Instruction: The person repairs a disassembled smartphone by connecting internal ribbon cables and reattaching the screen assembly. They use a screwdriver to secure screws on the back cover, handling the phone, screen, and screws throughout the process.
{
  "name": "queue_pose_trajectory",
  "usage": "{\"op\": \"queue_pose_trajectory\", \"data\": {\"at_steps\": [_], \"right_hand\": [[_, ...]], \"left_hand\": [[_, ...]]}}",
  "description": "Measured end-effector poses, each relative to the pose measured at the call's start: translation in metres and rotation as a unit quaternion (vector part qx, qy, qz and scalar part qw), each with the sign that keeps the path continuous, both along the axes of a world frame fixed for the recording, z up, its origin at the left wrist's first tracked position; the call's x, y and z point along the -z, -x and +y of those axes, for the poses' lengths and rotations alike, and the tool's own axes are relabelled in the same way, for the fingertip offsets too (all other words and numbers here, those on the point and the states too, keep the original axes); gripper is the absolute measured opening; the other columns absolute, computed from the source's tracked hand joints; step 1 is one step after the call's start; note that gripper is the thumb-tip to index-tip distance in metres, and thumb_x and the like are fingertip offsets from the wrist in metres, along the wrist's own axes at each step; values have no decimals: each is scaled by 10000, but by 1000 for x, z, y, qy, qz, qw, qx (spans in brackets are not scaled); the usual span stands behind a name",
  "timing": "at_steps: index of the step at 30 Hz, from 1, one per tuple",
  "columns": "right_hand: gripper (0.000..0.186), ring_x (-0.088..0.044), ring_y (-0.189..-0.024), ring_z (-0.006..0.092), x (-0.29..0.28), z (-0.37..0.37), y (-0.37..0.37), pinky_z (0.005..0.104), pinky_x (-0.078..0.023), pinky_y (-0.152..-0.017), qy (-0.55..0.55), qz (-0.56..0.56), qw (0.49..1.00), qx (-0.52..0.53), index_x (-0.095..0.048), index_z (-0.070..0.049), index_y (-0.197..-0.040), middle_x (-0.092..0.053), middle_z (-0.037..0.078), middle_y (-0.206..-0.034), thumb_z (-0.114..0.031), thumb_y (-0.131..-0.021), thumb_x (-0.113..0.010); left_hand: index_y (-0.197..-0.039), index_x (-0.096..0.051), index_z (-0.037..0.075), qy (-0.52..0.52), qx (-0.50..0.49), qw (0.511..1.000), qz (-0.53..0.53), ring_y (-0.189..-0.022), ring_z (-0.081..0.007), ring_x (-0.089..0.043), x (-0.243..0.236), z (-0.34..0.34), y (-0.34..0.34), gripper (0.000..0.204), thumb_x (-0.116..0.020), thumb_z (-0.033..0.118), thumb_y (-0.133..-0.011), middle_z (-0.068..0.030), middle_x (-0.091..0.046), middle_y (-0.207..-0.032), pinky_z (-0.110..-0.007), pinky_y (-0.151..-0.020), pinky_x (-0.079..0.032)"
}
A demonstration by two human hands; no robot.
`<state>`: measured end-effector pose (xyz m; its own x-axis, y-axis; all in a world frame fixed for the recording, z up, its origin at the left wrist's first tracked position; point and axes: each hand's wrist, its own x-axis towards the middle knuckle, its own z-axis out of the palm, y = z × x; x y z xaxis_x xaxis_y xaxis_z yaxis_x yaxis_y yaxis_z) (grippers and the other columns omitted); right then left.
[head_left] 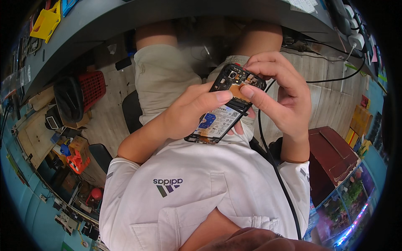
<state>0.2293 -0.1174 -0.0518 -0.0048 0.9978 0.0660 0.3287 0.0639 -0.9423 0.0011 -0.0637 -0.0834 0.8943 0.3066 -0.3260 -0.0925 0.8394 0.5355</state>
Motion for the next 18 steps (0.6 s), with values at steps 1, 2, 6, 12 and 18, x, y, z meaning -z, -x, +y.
{"op": "queue_pose_trajectory", "data": {"at_steps": [1,2,6,12,18], "right_hand": [[235,-657,-875,140,0,0,0,262,-501,-730,2,-3,1000,0,-785,8,-1072,-721,94,-1093,-67,-862,-861],[230,-656,-872,139,0,0,0,261,-500,-729,5,-7,1000,1,-785,9,-1067,-721,91,-1088,-65,-863,-859],[233,-649,-883,143,2,-1,2,268,-499,-746,24,15,1000,6,-780,15,-1061,-716,96,-1087,-61,-854,-857],[277,-637,-912,146,6,0,2,275,-498,-786,0,43,999,21,-760,16,-1098,-708,98,-1104,-38,-838,-839],[229,-631,-945,152,4,-3,13,277,-509,-812,22,38,998,40,-731,23,-1073,-690,107,-1130,-6,-861,-813]], "left_hand": [[-1417,-596,-70,-7,0,1000,8,-967,-239,-764,-1,1,0,497,-473,315,-1128,-186,-732,-1222,-348,-864,-615],[-1421,-597,-69,-14,0,1000,15,-977,-238,-765,-2,1,-1,485,-477,302,-1131,-184,-732,-1229,-347,-871,-616],[-1413,-549,-143,-56,-6,997,57,-970,-330,-787,-3,1,-5,538,-472,289,-1101,-284,-733,-1211,-379,-815,-655],[-1367,-609,-101,-145,30,986,76,-981,-230,-766,0,2,-3,431,-466,232,-1133,-196,-770,-1128,-339,-837,-617],[-1315,-649,-71,-278,34,956,83,-950,-125,-728,11,-2,-1,373,-473,213,-1150,-103,-794,-1049,-298,-845,-582]]}}
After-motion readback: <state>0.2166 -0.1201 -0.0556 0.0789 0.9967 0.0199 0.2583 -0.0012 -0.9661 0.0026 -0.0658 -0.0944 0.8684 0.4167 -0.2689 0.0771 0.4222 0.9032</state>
